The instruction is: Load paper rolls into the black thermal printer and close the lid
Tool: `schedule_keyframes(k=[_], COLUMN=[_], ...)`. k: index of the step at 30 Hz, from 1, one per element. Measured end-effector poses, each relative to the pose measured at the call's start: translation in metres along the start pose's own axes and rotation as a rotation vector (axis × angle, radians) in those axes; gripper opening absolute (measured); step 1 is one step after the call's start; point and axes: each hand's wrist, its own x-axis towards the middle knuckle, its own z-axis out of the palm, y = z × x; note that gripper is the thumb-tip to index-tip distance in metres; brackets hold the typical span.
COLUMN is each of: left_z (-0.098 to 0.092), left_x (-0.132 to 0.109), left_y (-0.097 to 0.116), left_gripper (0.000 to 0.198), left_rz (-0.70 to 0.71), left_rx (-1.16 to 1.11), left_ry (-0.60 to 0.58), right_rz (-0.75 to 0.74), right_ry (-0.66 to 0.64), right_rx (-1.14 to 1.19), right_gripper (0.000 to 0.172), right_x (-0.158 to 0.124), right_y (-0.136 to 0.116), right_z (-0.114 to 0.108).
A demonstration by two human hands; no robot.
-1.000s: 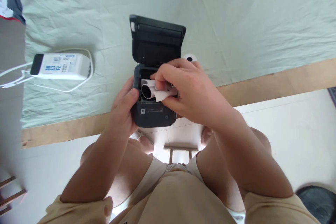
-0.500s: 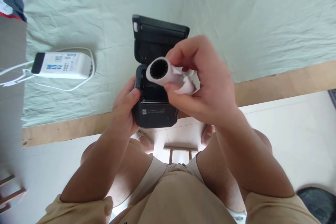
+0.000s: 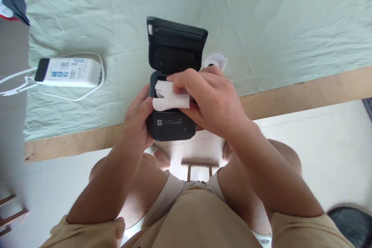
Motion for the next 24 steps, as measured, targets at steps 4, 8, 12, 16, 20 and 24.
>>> schedule_keyframes(k=[4, 8, 12, 16, 20, 24], left_z=[-0.001, -0.001, 0.000, -0.002, -0.005, -0.007], left_x=[0.001, 0.000, -0.001, 0.000, 0.003, 0.005], left_y=[0.000, 0.000, 0.000, -0.002, -0.007, -0.009], left_gripper=[0.035, 0.031, 0.033, 0.040, 0.047, 0.047], left_rz=[0.019, 0.017, 0.025, 0.032, 0.055, 0.073], left_rx=[-0.013, -0.036, -0.013, -0.026, -0.021, -0.016], left_ry=[-0.005, -0.008, 0.003, -0.042, -0.063, -0.076], right_rz=[0.034, 0.029, 0.021, 0.174, 0.442, 0.483], right_ry=[-0.021, -0.059, 0.012, 0.085, 0.091, 0.088], right_rx=[0.034, 0.074, 0.167, 0.312, 0.438, 0.639], right_gripper=[0.019, 0.024, 0.022, 0.013, 0.007, 0.020], right_x=[0.000, -0.001, 0.000, 0.002, 0.004, 0.003], right_y=[-0.001, 0.000, -0.001, -0.006, -0.009, -0.007], right_z=[0.000, 0.002, 0.000, -0.007, -0.011, -0.011])
